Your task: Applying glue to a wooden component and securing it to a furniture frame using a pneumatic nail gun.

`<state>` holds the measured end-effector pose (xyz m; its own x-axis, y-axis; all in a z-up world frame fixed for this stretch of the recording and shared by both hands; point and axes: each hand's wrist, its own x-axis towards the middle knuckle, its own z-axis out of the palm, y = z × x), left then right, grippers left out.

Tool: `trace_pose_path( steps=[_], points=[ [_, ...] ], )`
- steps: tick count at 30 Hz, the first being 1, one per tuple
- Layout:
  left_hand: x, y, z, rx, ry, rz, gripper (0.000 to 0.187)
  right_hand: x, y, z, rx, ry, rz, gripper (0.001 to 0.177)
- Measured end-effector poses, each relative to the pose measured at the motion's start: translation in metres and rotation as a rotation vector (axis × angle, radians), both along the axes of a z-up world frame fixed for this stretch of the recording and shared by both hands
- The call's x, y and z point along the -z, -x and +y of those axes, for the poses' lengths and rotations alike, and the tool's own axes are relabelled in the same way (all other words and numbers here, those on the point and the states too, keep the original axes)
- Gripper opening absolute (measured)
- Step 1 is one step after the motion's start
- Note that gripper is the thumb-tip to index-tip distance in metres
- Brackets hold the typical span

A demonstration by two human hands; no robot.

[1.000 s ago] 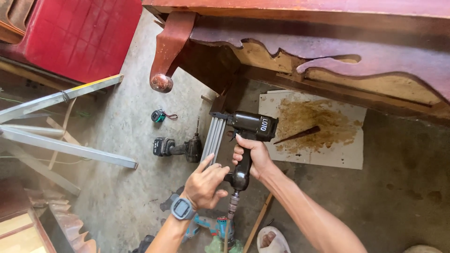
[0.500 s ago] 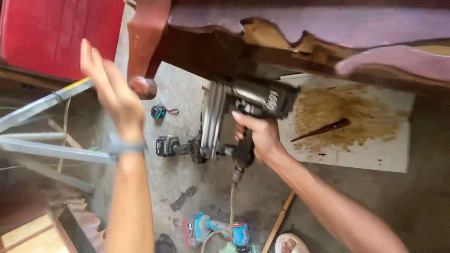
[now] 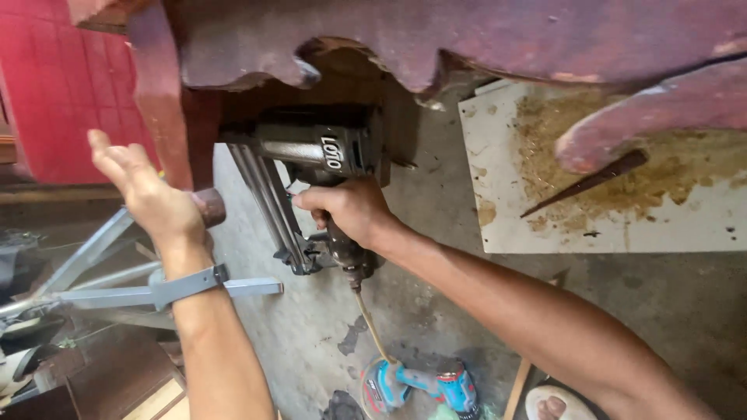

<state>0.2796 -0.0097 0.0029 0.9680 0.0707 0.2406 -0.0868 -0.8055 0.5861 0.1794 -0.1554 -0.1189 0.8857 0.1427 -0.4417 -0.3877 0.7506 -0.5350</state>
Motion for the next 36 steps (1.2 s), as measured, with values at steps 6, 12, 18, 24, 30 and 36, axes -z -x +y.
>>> trace_pose_path(
  steps=[6,12,18,24,30,36],
  points=[
    [-0.006,0.006,-0.001,-0.055,0.056,0.033,0.08,-0.008,0.004,0.022,0.071,-0.109,-0.077,0.03],
    [0.0,0.001,0.017,-0.016,-0.003,-0.016,0.078,-0.006,0.006,0.04,0.11,-0.231,-0.033,0.026],
    [0.0,0.001,0.016,-0.021,-0.085,-0.039,0.084,-0.019,0.012,0.043,0.058,-0.267,0.033,0.027],
    [-0.001,-0.001,0.013,0.021,-0.006,-0.031,0.082,-0.024,0.011,0.054,0.112,-0.306,0.093,0.028],
    [0.0,-0.003,0.017,0.043,-0.044,-0.045,0.079,-0.022,0.012,0.062,0.091,-0.268,0.086,0.028],
    [-0.002,0.0,0.009,-0.14,-0.235,-0.025,0.081,-0.022,0.011,0.062,0.052,-0.26,0.054,0.029]
  ],
)
